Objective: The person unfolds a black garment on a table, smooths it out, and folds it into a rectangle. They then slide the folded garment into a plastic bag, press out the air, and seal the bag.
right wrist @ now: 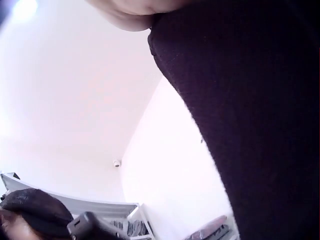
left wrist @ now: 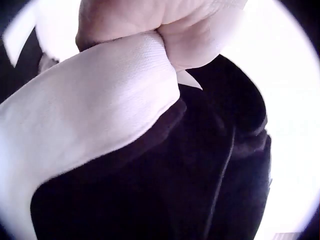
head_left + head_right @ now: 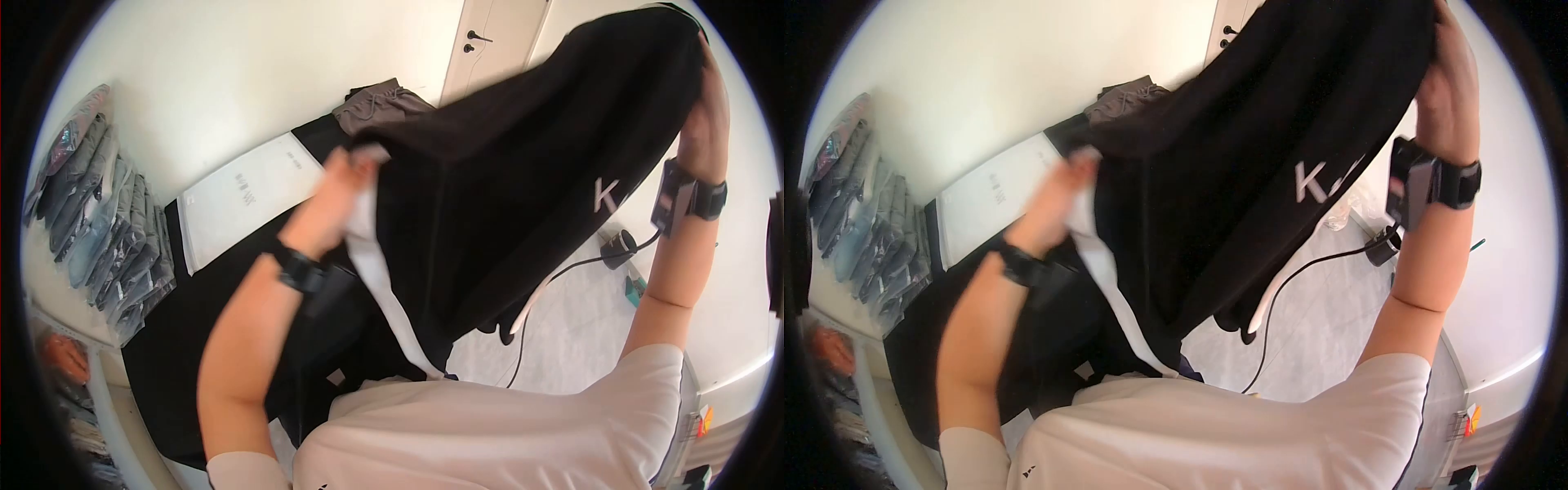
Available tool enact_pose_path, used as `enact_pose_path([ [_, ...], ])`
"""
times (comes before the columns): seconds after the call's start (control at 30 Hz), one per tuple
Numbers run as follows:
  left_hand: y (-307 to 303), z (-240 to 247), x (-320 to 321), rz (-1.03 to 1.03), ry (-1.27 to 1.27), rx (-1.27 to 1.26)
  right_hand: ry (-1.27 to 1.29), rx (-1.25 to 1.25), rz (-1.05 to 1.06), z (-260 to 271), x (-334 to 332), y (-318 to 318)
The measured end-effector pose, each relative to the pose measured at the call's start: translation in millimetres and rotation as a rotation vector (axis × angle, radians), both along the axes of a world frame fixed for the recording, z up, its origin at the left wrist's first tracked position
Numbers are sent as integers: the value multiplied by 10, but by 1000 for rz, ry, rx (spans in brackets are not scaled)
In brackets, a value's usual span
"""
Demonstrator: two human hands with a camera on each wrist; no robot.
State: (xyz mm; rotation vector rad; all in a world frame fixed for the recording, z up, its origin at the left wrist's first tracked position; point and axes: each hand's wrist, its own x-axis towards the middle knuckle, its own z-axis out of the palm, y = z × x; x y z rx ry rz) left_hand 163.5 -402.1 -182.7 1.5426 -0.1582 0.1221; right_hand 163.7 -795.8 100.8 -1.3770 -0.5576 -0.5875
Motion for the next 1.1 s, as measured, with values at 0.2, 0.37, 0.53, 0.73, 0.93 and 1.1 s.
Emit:
enact_pose_path([
  [0.2, 1208, 1673, -933, 617, -668, 467, -109, 20, -202, 320, 232, -117],
  [0.37, 2266, 2493, -1810, 930, -889, 984, -298, 166, 237, 286, -489, 1085],
  [0.53, 3718, 3022, -2745, 1473, -656, 1292, -456, 44, 144, 345, -678, 1866],
  [0.73, 3322, 3338, -3617, 1754, -863, 1459, -502, -101, 207, 306, -840, 2075],
  [0.93, 3074, 3073, -3862, 1539, -702, 1462, -686, -621, -414, 524, -304, 2297],
  [1.1, 2999, 3021, -3947, 1389, -428, 1372, -209, -1013, -157, 636, -83, 2832],
])
